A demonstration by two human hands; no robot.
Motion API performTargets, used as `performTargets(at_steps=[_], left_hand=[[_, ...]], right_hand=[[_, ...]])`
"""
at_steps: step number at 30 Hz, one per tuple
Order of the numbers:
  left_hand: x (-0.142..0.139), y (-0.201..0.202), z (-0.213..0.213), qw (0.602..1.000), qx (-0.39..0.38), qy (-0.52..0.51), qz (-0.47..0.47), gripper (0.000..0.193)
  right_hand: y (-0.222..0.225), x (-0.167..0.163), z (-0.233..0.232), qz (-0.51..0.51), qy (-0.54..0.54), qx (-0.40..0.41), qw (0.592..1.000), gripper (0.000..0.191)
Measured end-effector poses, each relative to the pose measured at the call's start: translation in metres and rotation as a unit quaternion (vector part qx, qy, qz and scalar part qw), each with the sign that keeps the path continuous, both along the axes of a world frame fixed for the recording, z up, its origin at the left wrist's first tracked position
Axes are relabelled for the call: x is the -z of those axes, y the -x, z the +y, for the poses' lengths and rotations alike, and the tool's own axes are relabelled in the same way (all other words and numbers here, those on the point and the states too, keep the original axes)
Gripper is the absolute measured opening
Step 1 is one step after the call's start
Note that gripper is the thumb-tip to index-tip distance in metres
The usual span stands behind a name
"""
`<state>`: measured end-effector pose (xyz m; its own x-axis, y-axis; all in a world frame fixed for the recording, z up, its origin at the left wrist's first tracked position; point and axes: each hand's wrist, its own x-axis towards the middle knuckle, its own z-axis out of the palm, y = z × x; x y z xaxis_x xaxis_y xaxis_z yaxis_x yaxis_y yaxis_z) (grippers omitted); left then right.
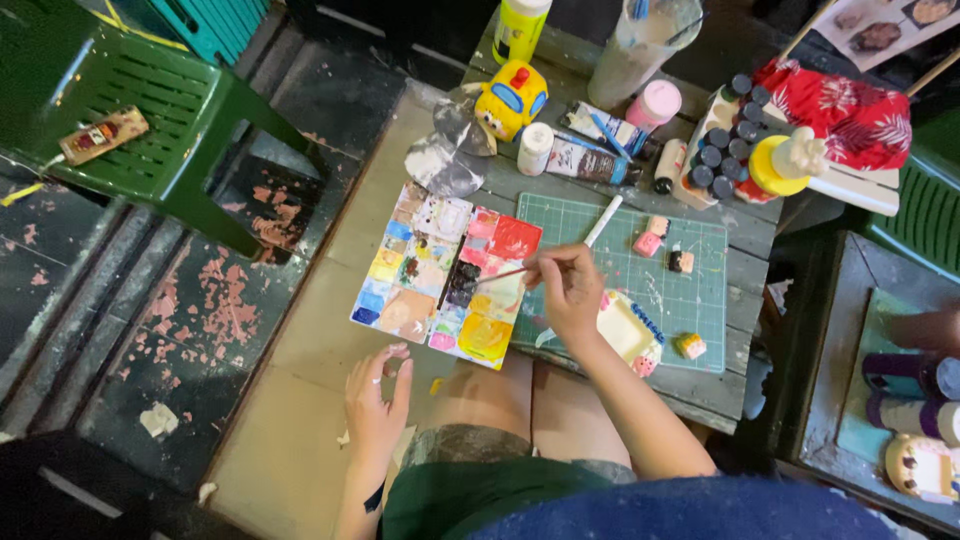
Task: The person paints a white ceramic photo-frame trinket with a paintbrush, adding details to its face and edges, then dips the brush in paint and paints small ceramic figurines on the work table.
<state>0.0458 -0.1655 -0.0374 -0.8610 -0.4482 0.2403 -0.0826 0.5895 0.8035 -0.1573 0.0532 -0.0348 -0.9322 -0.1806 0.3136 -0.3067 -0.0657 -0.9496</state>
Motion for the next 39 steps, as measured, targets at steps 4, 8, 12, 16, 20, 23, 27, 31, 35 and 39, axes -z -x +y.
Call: performTargets(at_steps=[4,8,12,16,20,23,27,31,35,39], left_hand=[[0.0,0.0,0.004,1.0,0.008,-0.011,0.009,0.026],[-0.003,0.001,0.007,1.0,0.005,-0.013,0.012,0.026],[-0.006,0.0,0.009,1.0,0.009,-0.023,-0.003,0.025],[-0.004,0.004,0.011,1.0,0.018,0.0,-0.008,0.027],[-0.001,0.008,0.014,1.0,0.012,0.01,-0.024,0.027],[0.0,0.008,0.016,0.999,0.008,0.012,-0.051,0.027],[0.001,0.006,0.016,0.999,0.015,0.014,-0.028,0.027],[0.002,0.005,0.016,0.999,0.013,0.013,-0.033,0.026],[0.002,0.005,0.018,0.999,0.02,0.005,-0.04,0.026],[0.003,0.005,0.02,0.999,0.024,0.017,-0.026,0.024]], right_hand=[[-0.011,-0.017,-0.003,0.063,-0.164,0.003,0.984,0.003],[-0.023,-0.036,-0.002,-0.009,-0.267,-0.056,0.962,0.008],[-0.028,-0.044,0.0,-0.064,-0.239,-0.084,0.965,0.013],[-0.031,-0.043,0.001,-0.046,-0.257,-0.094,0.961,0.013],[-0.031,-0.046,0.002,-0.049,-0.252,-0.107,0.961,0.014],[-0.031,-0.048,0.001,-0.042,-0.26,-0.106,0.959,0.015],[-0.032,-0.049,0.002,-0.052,-0.26,-0.092,0.96,0.016],[-0.029,-0.053,0.009,-0.045,-0.302,-0.097,0.947,0.01],[-0.031,-0.056,0.015,-0.044,-0.288,-0.099,0.951,0.014],[-0.034,-0.058,0.018,-0.048,-0.337,-0.089,0.936,0.018]])
